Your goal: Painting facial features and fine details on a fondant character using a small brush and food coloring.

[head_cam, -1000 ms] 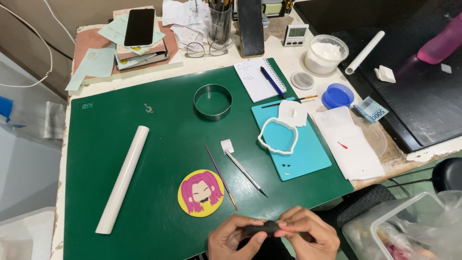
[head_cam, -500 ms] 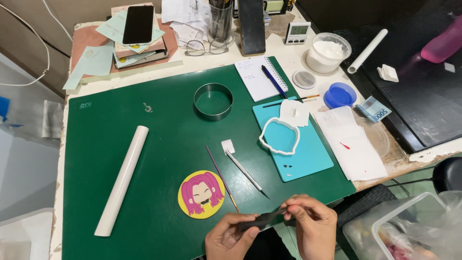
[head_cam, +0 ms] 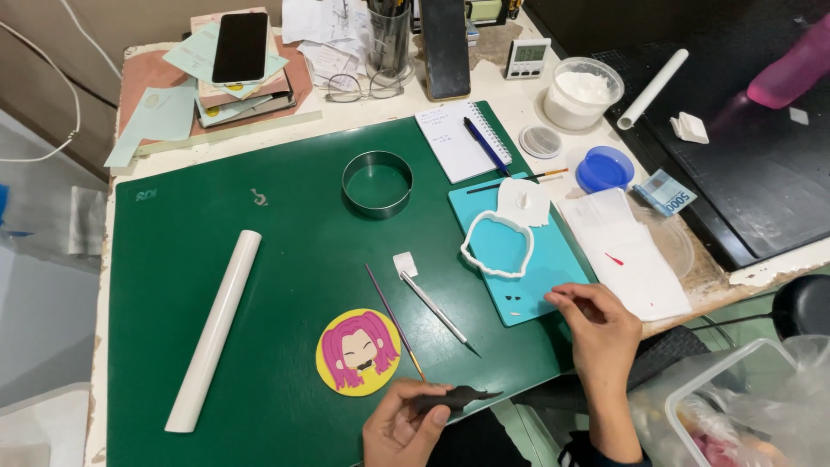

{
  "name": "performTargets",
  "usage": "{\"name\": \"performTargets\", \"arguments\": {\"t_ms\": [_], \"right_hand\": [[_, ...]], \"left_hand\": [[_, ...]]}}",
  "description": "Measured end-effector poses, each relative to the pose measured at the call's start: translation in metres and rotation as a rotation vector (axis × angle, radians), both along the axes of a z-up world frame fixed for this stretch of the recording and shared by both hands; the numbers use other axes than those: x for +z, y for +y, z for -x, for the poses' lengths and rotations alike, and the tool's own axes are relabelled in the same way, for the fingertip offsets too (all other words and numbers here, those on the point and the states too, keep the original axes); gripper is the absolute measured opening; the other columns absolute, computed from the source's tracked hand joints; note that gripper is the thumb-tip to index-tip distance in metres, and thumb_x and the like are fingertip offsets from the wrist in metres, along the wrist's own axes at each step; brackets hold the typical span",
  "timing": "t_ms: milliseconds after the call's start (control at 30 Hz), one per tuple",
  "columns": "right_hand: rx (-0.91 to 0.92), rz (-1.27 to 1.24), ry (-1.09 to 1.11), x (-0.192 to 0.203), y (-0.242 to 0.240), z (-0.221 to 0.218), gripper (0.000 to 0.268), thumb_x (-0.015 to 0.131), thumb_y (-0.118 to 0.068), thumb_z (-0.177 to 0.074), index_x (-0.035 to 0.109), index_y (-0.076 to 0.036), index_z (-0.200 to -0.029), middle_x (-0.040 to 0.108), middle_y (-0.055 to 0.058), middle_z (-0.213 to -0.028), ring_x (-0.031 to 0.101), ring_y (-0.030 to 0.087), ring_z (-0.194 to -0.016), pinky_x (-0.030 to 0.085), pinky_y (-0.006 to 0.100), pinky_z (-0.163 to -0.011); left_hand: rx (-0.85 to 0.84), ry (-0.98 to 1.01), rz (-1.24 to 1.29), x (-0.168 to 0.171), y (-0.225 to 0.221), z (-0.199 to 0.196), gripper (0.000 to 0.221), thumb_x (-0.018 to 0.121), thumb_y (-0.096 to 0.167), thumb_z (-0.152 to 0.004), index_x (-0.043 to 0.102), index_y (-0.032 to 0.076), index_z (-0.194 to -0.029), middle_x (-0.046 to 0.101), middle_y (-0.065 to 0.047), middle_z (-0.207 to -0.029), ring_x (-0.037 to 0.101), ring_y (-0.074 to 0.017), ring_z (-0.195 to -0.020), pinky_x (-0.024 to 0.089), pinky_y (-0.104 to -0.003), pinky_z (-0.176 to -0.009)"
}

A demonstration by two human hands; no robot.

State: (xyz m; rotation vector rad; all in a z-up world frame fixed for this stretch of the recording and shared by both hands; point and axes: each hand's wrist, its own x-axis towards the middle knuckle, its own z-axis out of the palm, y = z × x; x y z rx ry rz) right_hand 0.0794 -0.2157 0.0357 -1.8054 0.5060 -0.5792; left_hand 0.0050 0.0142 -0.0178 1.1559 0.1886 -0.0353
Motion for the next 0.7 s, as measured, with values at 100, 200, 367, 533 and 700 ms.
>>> {"name": "performTargets", "arguments": {"t_ms": [100,200,367,533,700], "right_hand": [[0.133,0.393,-0.065,-0.014,-0.017,-0.013,0.005,0.076,-0.006,-0.093,0.079,-0.004,-0.095,0.076,0.007,-0.094,0.068,0.016,-0.088,0.055,0.029,-0.082],[0.262,0.636,-0.064,-0.029,-0.028,-0.022,0.035,0.055,0.004,-0.102,0.074,-0.008,-0.129,0.058,0.010,-0.100,0.060,0.025,-0.087,0.049,0.037,-0.075],[0.350,0.791,-0.080,-0.033,-0.028,-0.022,0.058,0.048,0.022,-0.093,0.062,-0.010,-0.140,0.058,0.017,-0.140,0.053,0.040,-0.114,0.053,0.051,-0.085],[0.339,0.699,-0.040,-0.025,-0.016,-0.005,0.052,0.049,0.012,-0.098,0.053,-0.006,-0.147,0.054,0.017,-0.150,0.049,0.040,-0.139,0.049,0.057,-0.108],[0.346,0.786,-0.078,-0.020,-0.016,-0.003,0.052,0.050,0.016,-0.093,0.054,0.000,-0.143,0.059,0.017,-0.135,0.054,0.037,-0.119,0.053,0.051,-0.095]], "left_hand": [[-0.044,0.041,0.002,0.007,-0.001,-0.001,0.021,0.085,0.011,-0.078,0.079,-0.002,-0.093,0.083,-0.020,-0.092,0.082,-0.0292,-0.091,0.066,-0.037,-0.083],[-0.092,0.171,-0.043,0.027,-0.001,-0.006,0.020,0.084,0.004,-0.076,0.084,-0.005,-0.094,0.088,-0.021,-0.092,0.085,-0.0297,-0.088,0.073,-0.039,-0.080],[-0.189,0.167,-0.143,0.034,-0.002,-0.017,0.045,0.077,-0.007,-0.077,0.079,-0.002,-0.122,0.090,-0.023,-0.107,0.086,-0.0283,-0.103,0.074,-0.038,-0.087],[-0.159,0.238,-0.173,0.056,-0.017,-0.028,0.032,0.075,0.003,-0.080,0.074,-0.001,-0.112,0.090,-0.029,-0.097,0.087,-0.0339,-0.102,0.073,-0.039,-0.078],[-0.170,0.206,-0.115,0.057,-0.027,-0.027,0.017,0.078,-0.001,-0.079,0.068,-0.002,-0.093,0.090,-0.031,-0.092,0.089,-0.0388,-0.099,0.073,-0.041,-0.075]]}}
